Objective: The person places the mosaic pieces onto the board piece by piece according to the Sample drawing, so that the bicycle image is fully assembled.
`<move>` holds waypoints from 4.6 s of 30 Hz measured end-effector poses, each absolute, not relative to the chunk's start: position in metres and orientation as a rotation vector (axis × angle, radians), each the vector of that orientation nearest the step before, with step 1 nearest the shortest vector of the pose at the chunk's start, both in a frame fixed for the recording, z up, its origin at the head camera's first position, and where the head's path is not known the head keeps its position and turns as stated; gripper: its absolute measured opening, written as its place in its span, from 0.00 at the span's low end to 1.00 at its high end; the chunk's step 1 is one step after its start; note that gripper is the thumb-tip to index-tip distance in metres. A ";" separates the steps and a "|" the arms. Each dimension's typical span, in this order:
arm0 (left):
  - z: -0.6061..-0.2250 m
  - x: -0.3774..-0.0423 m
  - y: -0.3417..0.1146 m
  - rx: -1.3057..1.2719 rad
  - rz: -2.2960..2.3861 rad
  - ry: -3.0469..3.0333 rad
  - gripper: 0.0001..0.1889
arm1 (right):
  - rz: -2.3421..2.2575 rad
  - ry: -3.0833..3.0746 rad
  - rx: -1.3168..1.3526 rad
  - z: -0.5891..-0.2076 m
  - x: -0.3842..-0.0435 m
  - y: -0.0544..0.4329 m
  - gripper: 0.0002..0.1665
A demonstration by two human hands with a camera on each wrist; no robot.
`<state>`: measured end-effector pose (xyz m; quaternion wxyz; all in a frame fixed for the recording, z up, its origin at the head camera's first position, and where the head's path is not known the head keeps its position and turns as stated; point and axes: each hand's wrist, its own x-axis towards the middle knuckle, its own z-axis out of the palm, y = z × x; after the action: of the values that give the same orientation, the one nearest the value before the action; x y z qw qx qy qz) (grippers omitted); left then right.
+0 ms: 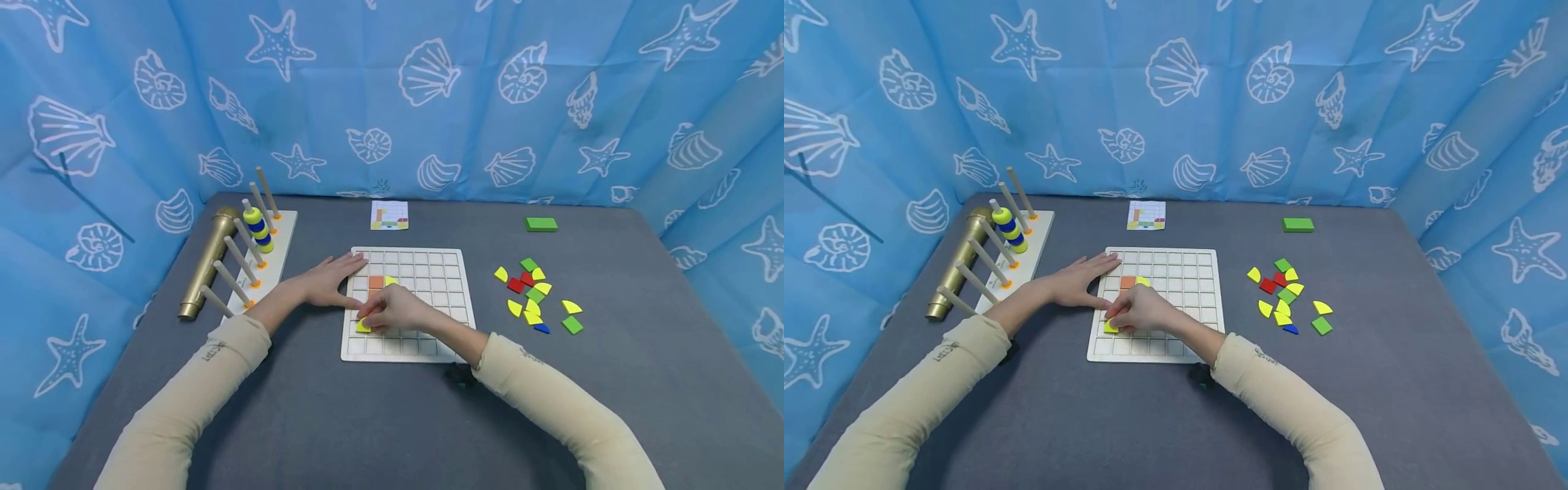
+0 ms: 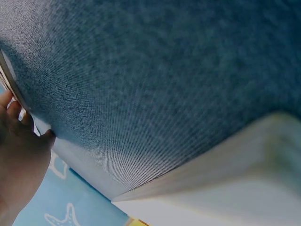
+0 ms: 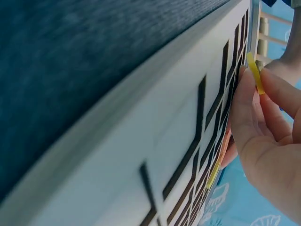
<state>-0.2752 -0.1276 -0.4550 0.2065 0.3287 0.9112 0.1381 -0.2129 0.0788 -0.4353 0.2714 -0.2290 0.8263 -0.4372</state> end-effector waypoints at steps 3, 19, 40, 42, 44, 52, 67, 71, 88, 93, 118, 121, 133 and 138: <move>-0.455 -0.275 -0.127 0.912 0.387 2.540 0.51 | -1.145 2.241 -0.661 -0.435 -0.213 0.074 0.04; -0.454 -0.275 -0.126 0.918 0.392 2.540 0.49 | -1.068 2.316 -0.763 -0.429 -0.214 0.071 0.07; -0.455 -0.275 -0.127 0.927 0.400 2.533 0.48 | -1.136 2.146 -0.698 -0.428 -0.216 0.074 0.10; -0.455 -0.275 -0.127 0.928 0.401 2.536 0.49 | -1.140 2.140 -0.703 -0.429 -0.216 0.074 0.10; -0.455 -0.275 -0.127 0.929 0.399 2.537 0.48 | -1.140 2.131 -0.713 -0.429 -0.217 0.074 0.10; -0.454 -0.275 -0.127 0.941 0.399 2.536 0.47 | -1.109 2.103 -0.717 -0.430 -0.218 0.075 0.11; -0.455 -0.275 -0.125 0.877 0.383 2.535 0.52 | -1.382 1.748 -0.440 -0.423 -0.233 0.122 0.21; -0.456 -0.275 -0.124 0.866 0.367 2.539 0.52 | -1.457 1.733 -0.387 -0.422 -0.235 0.145 0.23; -0.455 -0.274 -0.127 0.907 0.394 2.550 0.52 | -1.721 1.782 -0.136 -0.428 -0.226 0.265 0.35; -0.455 -0.274 -0.127 0.907 0.384 2.550 0.53 | -1.818 1.749 -0.028 -0.430 -0.217 0.299 0.29; -0.455 -0.274 -0.127 0.901 0.398 2.539 0.53 | -1.606 2.141 0.161 -0.426 -0.209 0.410 0.26; -0.454 -0.274 -0.127 0.906 0.397 2.542 0.53 | -1.415 2.297 0.107 -0.429 -0.207 0.409 0.37; -0.450 -0.273 -0.125 0.892 0.401 2.548 0.53 | -1.151 2.616 -0.119 -0.442 -0.198 0.405 0.31; -0.450 -0.273 -0.126 0.889 0.402 2.548 0.53 | -1.021 2.743 -0.139 -0.445 -0.200 0.401 0.29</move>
<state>-0.2731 -0.1256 -0.4505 0.2051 0.3190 0.9140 0.1442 -0.1998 0.4012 -0.4452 0.1056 -0.0473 0.9309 -0.3465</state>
